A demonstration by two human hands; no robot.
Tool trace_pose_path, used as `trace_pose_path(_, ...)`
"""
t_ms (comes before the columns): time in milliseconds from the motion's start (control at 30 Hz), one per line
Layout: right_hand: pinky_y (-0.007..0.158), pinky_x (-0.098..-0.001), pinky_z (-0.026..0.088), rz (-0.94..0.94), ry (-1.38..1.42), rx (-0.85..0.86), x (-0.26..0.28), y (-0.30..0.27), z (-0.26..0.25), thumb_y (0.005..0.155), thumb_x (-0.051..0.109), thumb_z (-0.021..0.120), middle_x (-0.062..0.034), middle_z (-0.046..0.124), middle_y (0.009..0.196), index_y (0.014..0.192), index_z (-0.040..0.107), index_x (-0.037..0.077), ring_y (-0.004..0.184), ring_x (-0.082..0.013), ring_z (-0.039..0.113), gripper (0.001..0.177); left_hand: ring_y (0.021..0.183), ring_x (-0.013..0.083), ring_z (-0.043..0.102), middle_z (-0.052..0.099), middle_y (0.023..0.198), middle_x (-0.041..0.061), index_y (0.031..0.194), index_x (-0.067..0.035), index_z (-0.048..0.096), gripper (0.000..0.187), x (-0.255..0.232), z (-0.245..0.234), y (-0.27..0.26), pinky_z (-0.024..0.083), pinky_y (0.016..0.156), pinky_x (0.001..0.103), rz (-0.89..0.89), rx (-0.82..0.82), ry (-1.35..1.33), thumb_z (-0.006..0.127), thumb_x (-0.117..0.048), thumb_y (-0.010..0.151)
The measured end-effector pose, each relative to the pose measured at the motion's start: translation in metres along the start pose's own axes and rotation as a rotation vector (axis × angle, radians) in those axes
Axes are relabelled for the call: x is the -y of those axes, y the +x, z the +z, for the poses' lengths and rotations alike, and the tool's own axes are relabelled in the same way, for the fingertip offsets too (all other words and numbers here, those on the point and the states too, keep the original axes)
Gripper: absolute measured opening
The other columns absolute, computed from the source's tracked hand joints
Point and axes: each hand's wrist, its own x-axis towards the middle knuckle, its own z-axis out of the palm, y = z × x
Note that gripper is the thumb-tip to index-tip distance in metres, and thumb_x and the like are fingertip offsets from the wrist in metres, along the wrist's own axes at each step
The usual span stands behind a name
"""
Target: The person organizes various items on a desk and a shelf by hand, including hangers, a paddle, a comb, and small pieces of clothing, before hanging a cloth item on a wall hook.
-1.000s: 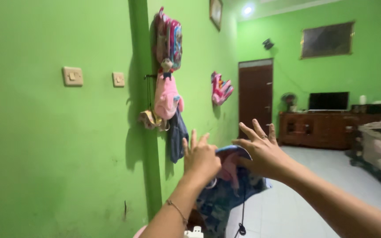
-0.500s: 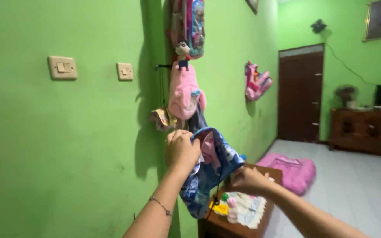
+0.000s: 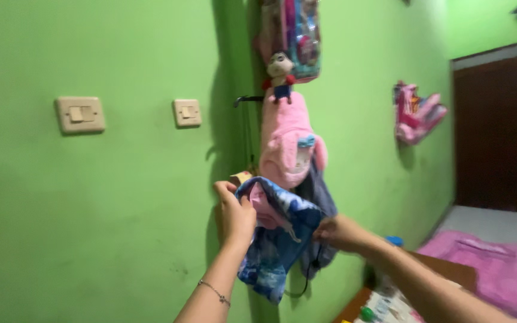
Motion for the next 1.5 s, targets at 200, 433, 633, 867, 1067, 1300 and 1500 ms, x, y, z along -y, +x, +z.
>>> trace_pose_path(200, 0.062, -0.0334, 0.056, -0.013, 0.264, -0.046, 0.068, 0.117, -0.088, 0.093, 0.013, 0.059, -0.0119, 0.075, 0.074, 0.096, 0.078, 0.000, 0.065, -0.0196, 0.071, 0.023, 0.092, 0.0441, 0.070, 0.074, 0.097, 0.020, 0.102, -0.011, 0.060, 0.014, 0.019, 0.034, 0.036, 0.053, 0.078, 0.053, -0.194, -0.090, 0.126, 0.064, -0.016, 0.090)
trace_pose_path(433, 0.053, -0.0300, 0.049, -0.050, 0.144, 0.271, 0.162, 0.179, -0.132, 0.091, 0.016, 0.066, -0.0068, 0.062, 0.067, 0.099, 0.078, 0.002, 0.056, -0.0168, 0.058, 0.020, 0.083, 0.0294, 0.075, 0.079, 0.093, 0.015, 0.096, -0.011, 0.082, 0.024, 0.058, 0.082, 0.088, 0.057, 0.075, 0.040, -0.361, -0.224, -0.004, 0.063, -0.008, 0.082)
trace_pose_path(633, 0.056, -0.0329, 0.058, -0.182, 0.144, 0.574, 0.164, 0.240, -0.115, 0.086, 0.015, 0.075, -0.0065, 0.060, 0.066, 0.098, 0.079, -0.004, 0.056, -0.0179, 0.060, 0.023, 0.070, 0.0172, 0.070, 0.080, 0.079, 0.013, 0.087, 0.009, 0.081, 0.035, 0.101, 0.088, 0.093, 0.052, 0.068, 0.028, -0.510, -0.025, -0.497, 0.076, -0.025, 0.088)
trace_pose_path(867, 0.060, -0.0328, 0.057, -0.516, -0.092, 0.206, 0.173, 0.316, -0.101, 0.084, 0.027, 0.076, -0.0095, 0.075, 0.076, 0.100, 0.082, 0.002, 0.063, -0.0173, 0.069, 0.030, 0.065, 0.0191, 0.066, 0.077, 0.078, 0.012, 0.087, 0.008, 0.079, 0.021, 0.131, 0.101, 0.131, 0.050, 0.058, 0.034, -0.450, -0.187, -0.489, 0.077, -0.013, 0.088)
trace_pose_path(1067, 0.071, -0.0359, 0.059, -0.578, -0.108, -0.058, 0.178, 0.339, -0.107, 0.082, 0.030, 0.078, -0.0145, 0.078, 0.086, 0.102, 0.081, 0.005, 0.075, -0.0223, 0.074, 0.033, 0.071, 0.0247, 0.073, 0.077, 0.091, 0.018, 0.102, 0.007, 0.073, 0.021, 0.124, 0.102, 0.173, 0.058, 0.063, 0.038, -0.528, -0.151, -0.678, 0.068, -0.011, 0.093)
trace_pose_path(1300, 0.090, -0.0349, 0.060, -0.585, -0.005, -0.265, 0.204, 0.373, -0.116, 0.082, 0.027, 0.081, -0.0147, 0.079, 0.104, 0.106, 0.080, 0.007, 0.094, -0.0246, 0.077, 0.031, 0.082, 0.0252, 0.073, 0.076, 0.095, 0.016, 0.103, 0.006, 0.073, 0.028, 0.113, 0.094, 0.198, 0.061, 0.073, 0.038, -0.482, -0.134, -0.752, 0.056, -0.015, 0.100)
trace_pose_path(1500, 0.088, -0.0380, 0.059, -0.402, -0.052, -0.410, 0.220, 0.384, -0.144, 0.080, 0.021, 0.083, -0.0159, 0.078, 0.104, 0.107, 0.081, 0.007, 0.093, -0.0278, 0.076, 0.031, 0.084, 0.0186, 0.072, 0.077, 0.097, 0.009, 0.105, -0.004, 0.073, 0.022, 0.082, 0.075, 0.208, 0.056, 0.074, 0.034, -0.337, -0.316, -0.248, 0.061, -0.017, 0.092)
